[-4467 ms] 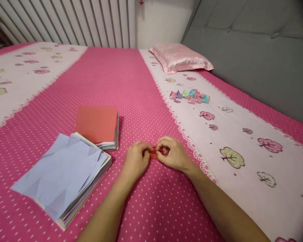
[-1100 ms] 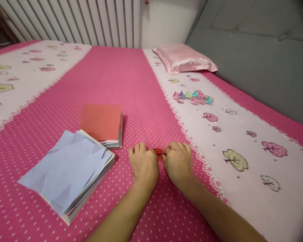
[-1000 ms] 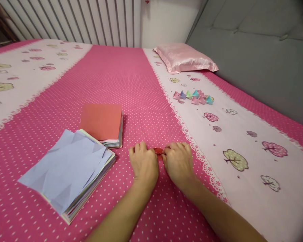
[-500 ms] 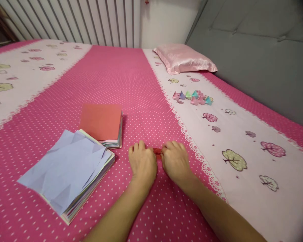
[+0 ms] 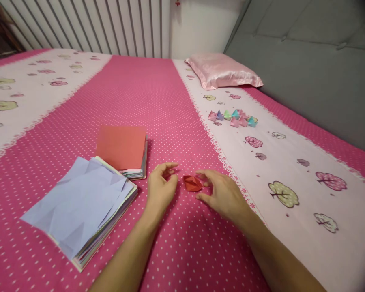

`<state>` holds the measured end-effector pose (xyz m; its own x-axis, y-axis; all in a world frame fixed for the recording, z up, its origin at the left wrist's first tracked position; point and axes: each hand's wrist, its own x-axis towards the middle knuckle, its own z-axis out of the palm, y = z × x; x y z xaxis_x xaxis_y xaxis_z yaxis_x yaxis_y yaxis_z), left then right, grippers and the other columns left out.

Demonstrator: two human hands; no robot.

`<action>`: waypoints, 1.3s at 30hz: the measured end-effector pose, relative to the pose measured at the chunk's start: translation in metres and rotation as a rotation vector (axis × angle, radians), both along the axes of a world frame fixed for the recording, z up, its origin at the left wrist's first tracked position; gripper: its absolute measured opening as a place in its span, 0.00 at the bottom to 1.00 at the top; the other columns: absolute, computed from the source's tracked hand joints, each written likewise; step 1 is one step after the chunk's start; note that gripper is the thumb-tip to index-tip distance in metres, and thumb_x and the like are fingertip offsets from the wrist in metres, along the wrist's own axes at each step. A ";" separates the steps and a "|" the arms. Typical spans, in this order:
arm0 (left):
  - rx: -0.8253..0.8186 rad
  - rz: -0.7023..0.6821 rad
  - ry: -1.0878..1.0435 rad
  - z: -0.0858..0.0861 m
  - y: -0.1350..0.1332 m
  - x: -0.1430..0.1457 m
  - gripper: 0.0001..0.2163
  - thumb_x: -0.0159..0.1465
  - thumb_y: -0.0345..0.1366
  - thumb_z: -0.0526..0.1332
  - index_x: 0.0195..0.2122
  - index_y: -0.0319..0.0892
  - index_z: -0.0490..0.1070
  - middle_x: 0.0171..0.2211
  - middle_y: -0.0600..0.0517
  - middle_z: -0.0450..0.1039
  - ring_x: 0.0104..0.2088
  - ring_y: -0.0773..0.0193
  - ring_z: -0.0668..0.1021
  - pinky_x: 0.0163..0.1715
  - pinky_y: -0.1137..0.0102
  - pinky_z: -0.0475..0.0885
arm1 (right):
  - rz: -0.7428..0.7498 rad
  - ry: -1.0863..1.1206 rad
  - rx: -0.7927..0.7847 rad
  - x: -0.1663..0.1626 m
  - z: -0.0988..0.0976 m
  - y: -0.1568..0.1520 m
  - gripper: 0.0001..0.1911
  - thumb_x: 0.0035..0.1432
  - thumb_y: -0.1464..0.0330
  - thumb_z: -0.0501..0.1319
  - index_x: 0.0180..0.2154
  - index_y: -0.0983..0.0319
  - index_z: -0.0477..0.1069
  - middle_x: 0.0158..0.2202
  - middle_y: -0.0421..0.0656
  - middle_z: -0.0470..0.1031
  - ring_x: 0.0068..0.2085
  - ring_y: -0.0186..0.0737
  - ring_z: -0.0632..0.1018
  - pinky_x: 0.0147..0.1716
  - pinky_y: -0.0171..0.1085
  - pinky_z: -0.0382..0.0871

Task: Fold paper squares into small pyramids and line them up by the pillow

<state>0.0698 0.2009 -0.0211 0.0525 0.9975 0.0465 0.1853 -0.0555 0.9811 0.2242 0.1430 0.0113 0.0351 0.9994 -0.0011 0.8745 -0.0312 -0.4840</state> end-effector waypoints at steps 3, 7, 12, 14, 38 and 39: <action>-0.077 0.052 -0.097 -0.005 0.004 -0.001 0.11 0.51 0.29 0.55 0.36 0.36 0.72 0.33 0.47 0.75 0.33 0.63 0.76 0.35 0.69 0.69 | -0.027 0.055 -0.010 0.006 0.000 0.001 0.20 0.44 0.74 0.66 0.42 0.59 0.69 0.38 0.42 0.76 0.39 0.42 0.76 0.38 0.39 0.68; -0.084 0.067 -0.077 -0.008 0.003 -0.001 0.11 0.51 0.29 0.56 0.35 0.37 0.73 0.32 0.48 0.76 0.29 0.65 0.74 0.30 0.72 0.67 | -0.012 0.122 -0.028 0.007 0.001 0.002 0.10 0.46 0.76 0.64 0.33 0.58 0.72 0.29 0.37 0.77 0.31 0.37 0.77 0.33 0.35 0.68; -0.098 0.085 -0.040 -0.007 0.003 -0.001 0.12 0.50 0.30 0.56 0.36 0.36 0.73 0.30 0.49 0.75 0.22 0.69 0.69 0.23 0.75 0.62 | -0.035 0.113 -0.073 0.005 0.002 0.003 0.06 0.48 0.73 0.63 0.29 0.56 0.76 0.27 0.36 0.78 0.28 0.36 0.76 0.31 0.36 0.68; -0.096 0.093 -0.033 -0.007 0.003 -0.001 0.13 0.49 0.30 0.56 0.35 0.36 0.73 0.27 0.50 0.74 0.20 0.70 0.67 0.21 0.75 0.60 | -0.043 0.103 -0.059 0.005 0.001 0.004 0.06 0.50 0.72 0.62 0.30 0.56 0.77 0.27 0.36 0.79 0.28 0.37 0.77 0.31 0.37 0.69; -0.066 0.121 0.042 -0.012 0.010 -0.006 0.12 0.46 0.34 0.57 0.30 0.39 0.75 0.20 0.52 0.72 0.19 0.66 0.70 0.19 0.73 0.62 | -0.515 -0.183 0.212 0.144 0.013 0.137 0.12 0.51 0.73 0.56 0.35 0.59 0.77 0.35 0.43 0.79 0.38 0.40 0.76 0.38 0.35 0.66; -0.064 0.119 0.043 -0.012 0.010 -0.006 0.12 0.46 0.34 0.57 0.30 0.39 0.75 0.20 0.52 0.72 0.19 0.66 0.71 0.19 0.73 0.62 | -0.533 -0.186 0.208 0.149 0.011 0.147 0.13 0.51 0.73 0.56 0.35 0.59 0.77 0.36 0.43 0.78 0.39 0.41 0.76 0.38 0.36 0.66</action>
<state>0.0639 0.2109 -0.0327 -0.0662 0.9977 -0.0170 0.2292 0.0318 0.9729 0.3734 0.2899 0.0222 0.5124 0.8226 0.2466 0.8349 -0.4100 -0.3672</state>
